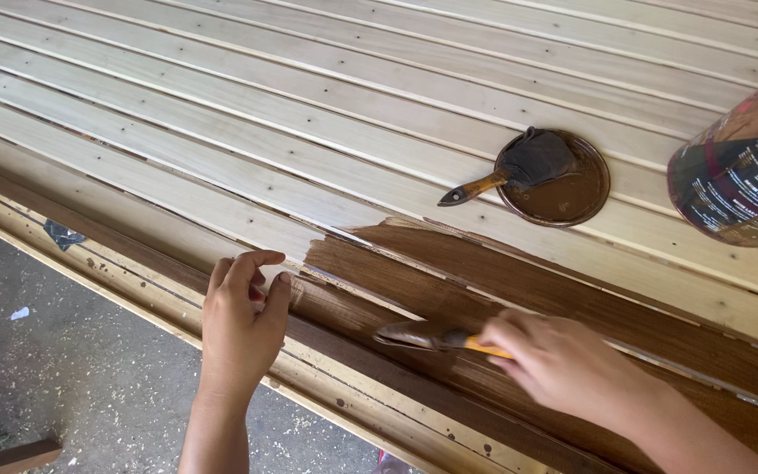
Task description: The person applies brown wood stain with a brush to slatted wooden panels, dipping the brush into a stain can and brushing along the planks, working across different sections of the panels.
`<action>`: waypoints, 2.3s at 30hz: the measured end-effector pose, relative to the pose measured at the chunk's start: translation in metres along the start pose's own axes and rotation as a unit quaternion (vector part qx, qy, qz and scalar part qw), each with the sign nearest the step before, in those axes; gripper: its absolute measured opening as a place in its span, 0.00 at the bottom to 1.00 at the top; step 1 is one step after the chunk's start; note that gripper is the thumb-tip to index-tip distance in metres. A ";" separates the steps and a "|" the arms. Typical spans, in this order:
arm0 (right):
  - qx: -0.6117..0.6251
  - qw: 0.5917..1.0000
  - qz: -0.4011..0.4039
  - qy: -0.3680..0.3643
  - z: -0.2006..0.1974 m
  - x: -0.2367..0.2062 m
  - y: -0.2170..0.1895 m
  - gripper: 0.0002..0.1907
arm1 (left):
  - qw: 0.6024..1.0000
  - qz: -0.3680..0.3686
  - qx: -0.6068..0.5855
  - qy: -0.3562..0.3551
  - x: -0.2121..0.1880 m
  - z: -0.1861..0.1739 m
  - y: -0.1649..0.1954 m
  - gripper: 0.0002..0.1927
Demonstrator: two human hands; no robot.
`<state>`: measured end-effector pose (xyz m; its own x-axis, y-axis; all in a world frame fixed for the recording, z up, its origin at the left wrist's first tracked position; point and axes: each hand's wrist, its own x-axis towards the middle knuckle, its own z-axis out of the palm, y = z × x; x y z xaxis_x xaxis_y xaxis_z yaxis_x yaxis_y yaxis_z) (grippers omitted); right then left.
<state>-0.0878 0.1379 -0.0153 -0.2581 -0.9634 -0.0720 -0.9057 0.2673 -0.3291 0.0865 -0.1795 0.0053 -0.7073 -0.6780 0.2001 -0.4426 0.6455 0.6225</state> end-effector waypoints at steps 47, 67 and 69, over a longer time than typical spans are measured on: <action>-0.029 0.996 -0.074 0.037 0.064 0.334 -0.148 0.09 | 0.993 -0.089 -0.004 0.072 -0.010 -0.058 -0.069 0.12; -0.033 0.998 0.000 -0.049 0.049 0.333 -0.150 0.08 | 0.994 -0.076 -0.030 0.080 0.019 -0.046 -0.061 0.12; -0.013 1.000 -0.015 0.001 0.042 0.308 -0.142 0.07 | 0.994 -0.073 -0.028 0.081 0.017 -0.049 -0.058 0.12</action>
<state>-0.0250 -0.1971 -0.0301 -0.2313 -0.9710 -0.0607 -0.9217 0.2387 -0.3058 0.1272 -0.2456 0.0092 -0.5387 -0.8130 0.2211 -0.4991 0.5193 0.6936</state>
